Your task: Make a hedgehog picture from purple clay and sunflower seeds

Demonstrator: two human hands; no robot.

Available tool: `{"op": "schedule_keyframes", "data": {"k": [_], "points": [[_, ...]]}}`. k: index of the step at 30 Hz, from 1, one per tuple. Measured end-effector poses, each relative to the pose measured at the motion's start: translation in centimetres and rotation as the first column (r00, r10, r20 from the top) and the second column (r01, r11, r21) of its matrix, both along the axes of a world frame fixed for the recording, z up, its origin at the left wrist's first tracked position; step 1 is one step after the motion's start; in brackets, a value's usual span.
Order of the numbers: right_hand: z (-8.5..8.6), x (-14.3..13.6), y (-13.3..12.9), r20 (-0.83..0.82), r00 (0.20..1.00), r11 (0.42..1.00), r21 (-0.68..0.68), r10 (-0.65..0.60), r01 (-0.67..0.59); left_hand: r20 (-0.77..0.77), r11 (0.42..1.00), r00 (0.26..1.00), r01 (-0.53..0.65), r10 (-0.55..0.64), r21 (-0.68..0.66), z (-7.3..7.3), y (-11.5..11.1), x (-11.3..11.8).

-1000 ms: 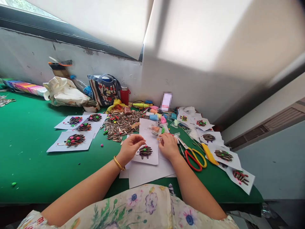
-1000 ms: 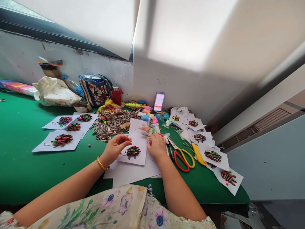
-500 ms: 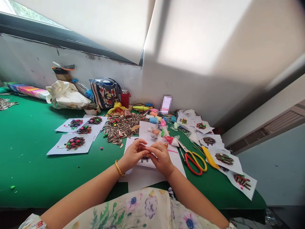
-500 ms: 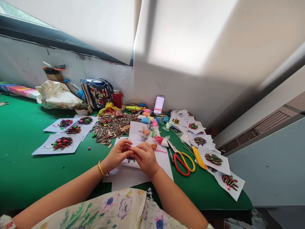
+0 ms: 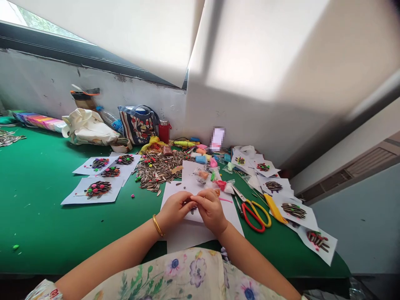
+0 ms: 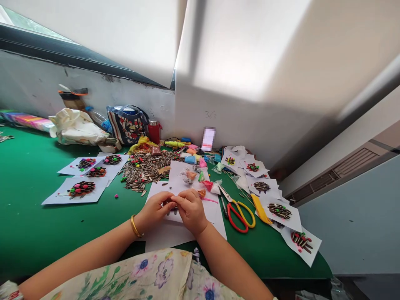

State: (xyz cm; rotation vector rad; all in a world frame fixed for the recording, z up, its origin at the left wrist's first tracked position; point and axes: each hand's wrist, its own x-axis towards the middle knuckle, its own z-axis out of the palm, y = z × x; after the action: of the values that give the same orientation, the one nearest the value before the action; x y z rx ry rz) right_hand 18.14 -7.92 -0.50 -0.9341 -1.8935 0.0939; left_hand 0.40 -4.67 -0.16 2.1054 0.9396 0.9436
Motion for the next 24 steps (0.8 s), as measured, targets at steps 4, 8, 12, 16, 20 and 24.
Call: {"op": "schedule_keyframes", "data": {"k": [4,8,12,16,20,24], "points": [[0.00,-0.09,-0.07,0.012,1.000,1.000,-0.011,0.016,-0.016,0.079,0.999,0.996,-0.030,0.028,0.027,0.02,0.09,-0.08],[-0.24,-0.04,0.00,-0.001,1.000,1.000,-0.013,-0.019,0.019,0.064,0.996,0.997,-0.055,0.051,0.071,0.03,0.18,-0.26],[-0.39,0.10,0.02,0.009,0.999,0.999,-0.024,-0.035,0.035,0.015,0.991,1.000,-0.006,0.004,0.132,0.10,0.24,-0.35],[-0.34,0.12,0.00,0.029,0.999,0.998,-0.035,-0.043,0.044,0.077,0.992,0.997,0.018,-0.028,0.126,0.12,0.27,-0.09],[-0.32,0.10,0.00,0.028,0.998,0.999,-0.010,-0.050,0.050,0.064,0.992,0.997,0.024,-0.032,0.124,-0.15,0.32,-0.04],[-0.35,0.11,-0.03,0.028,0.998,0.999,-0.003,-0.048,0.048,0.024,0.991,0.998,-0.064,0.061,0.117,-0.23,0.31,-0.26]]}}
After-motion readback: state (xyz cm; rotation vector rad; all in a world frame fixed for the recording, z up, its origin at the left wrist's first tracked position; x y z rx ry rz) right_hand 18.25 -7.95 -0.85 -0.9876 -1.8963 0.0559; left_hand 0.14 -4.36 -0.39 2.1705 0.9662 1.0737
